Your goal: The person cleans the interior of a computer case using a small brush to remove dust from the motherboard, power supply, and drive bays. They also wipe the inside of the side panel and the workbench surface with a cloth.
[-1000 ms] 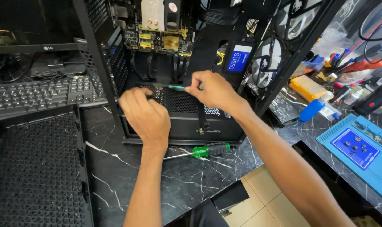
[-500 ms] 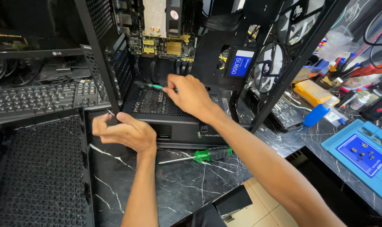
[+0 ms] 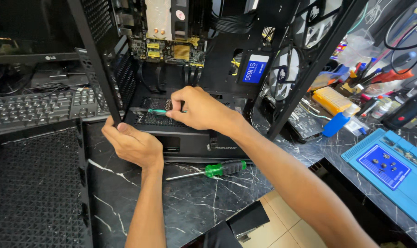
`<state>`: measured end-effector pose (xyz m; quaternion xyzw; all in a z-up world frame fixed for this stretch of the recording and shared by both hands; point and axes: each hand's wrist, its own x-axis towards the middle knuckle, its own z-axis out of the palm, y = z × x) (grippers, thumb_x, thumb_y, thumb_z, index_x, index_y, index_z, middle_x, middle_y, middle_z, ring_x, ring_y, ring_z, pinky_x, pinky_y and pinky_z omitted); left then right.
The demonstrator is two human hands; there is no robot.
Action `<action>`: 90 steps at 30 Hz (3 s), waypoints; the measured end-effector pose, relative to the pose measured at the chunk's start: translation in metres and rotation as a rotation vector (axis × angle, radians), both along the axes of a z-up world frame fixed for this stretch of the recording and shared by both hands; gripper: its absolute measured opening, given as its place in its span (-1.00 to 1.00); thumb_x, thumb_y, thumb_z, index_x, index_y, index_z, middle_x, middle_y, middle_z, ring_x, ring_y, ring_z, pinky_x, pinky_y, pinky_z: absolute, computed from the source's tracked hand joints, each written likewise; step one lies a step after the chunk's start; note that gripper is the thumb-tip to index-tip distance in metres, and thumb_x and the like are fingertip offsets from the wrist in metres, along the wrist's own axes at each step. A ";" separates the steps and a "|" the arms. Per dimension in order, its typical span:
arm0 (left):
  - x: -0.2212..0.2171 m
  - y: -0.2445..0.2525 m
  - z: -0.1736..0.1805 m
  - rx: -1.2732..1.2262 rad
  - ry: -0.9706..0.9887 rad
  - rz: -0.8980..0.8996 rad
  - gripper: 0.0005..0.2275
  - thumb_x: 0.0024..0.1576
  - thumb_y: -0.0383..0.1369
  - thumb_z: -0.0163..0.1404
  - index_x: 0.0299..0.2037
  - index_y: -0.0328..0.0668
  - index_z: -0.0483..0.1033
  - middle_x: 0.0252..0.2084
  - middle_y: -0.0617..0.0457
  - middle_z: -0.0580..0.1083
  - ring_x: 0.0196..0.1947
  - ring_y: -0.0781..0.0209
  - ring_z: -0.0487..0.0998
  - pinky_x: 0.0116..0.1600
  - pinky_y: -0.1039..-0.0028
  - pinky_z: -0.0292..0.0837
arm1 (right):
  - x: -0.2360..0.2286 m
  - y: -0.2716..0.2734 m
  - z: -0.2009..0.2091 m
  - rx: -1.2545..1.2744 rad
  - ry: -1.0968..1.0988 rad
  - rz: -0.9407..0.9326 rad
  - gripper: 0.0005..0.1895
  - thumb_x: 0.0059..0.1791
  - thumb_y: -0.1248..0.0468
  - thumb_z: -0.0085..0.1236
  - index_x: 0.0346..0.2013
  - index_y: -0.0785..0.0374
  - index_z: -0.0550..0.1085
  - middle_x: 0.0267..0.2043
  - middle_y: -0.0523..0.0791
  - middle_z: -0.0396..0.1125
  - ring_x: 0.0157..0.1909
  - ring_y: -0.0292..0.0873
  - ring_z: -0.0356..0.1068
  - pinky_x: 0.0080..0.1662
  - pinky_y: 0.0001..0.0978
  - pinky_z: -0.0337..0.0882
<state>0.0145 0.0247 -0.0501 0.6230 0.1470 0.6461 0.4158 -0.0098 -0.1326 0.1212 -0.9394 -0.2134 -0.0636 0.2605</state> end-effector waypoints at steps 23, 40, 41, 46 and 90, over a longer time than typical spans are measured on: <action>-0.032 -0.008 0.029 0.035 0.089 -0.036 -0.65 0.60 -0.29 -0.35 0.15 -0.52 0.39 0.00 -0.55 0.52 -0.06 -0.77 0.46 -0.05 -0.24 0.31 | -0.231 -0.165 -0.028 0.216 -0.070 -0.392 -0.72 0.16 -0.02 0.29 -0.28 0.06 0.68 -0.47 -0.31 0.59 -0.53 -0.40 0.29 -0.37 -0.46 0.22; -0.196 0.042 0.004 0.242 0.826 -0.574 -0.42 0.25 -0.51 0.11 0.53 -0.47 0.37 0.57 -0.43 0.35 0.59 -0.36 0.32 0.70 0.00 0.06 | -0.234 -0.122 -0.167 0.528 0.078 -0.350 -0.40 0.15 0.07 0.40 -0.50 -0.02 0.11 -0.53 -0.33 0.06 -0.41 -0.29 0.03 -0.27 -0.30 0.19; -0.198 0.041 -0.008 0.239 0.831 -0.565 -0.42 0.25 -0.51 0.11 0.53 -0.47 0.37 0.57 -0.43 0.35 0.59 -0.36 0.32 0.70 0.00 0.06 | -0.229 -0.104 -0.164 0.529 0.084 -0.341 -0.40 0.15 0.07 0.40 -0.50 -0.02 0.11 -0.53 -0.33 0.06 -0.41 -0.29 0.03 -0.27 -0.30 0.19; -0.213 0.027 -0.028 0.305 0.887 -0.390 -0.27 0.22 -0.32 0.32 0.57 -0.54 0.33 0.63 -0.50 0.28 0.68 -0.47 0.19 0.64 -0.12 0.17 | -0.197 -0.020 -0.145 0.392 0.264 0.026 -0.44 0.18 0.17 0.44 -0.41 0.02 0.15 -0.42 -0.27 0.22 -0.38 -0.20 0.14 -0.17 -0.28 0.26; -0.266 0.026 0.014 0.267 0.602 -0.392 -0.87 0.36 -0.49 0.12 0.01 -0.18 0.73 -0.09 -0.02 0.74 -0.09 -0.15 0.68 0.11 0.08 0.56 | -0.182 0.055 -0.129 0.881 0.370 -0.032 -0.31 0.05 0.38 0.45 -0.53 0.05 0.01 -0.09 0.00 0.75 -0.50 -0.27 0.40 -0.53 -0.47 0.36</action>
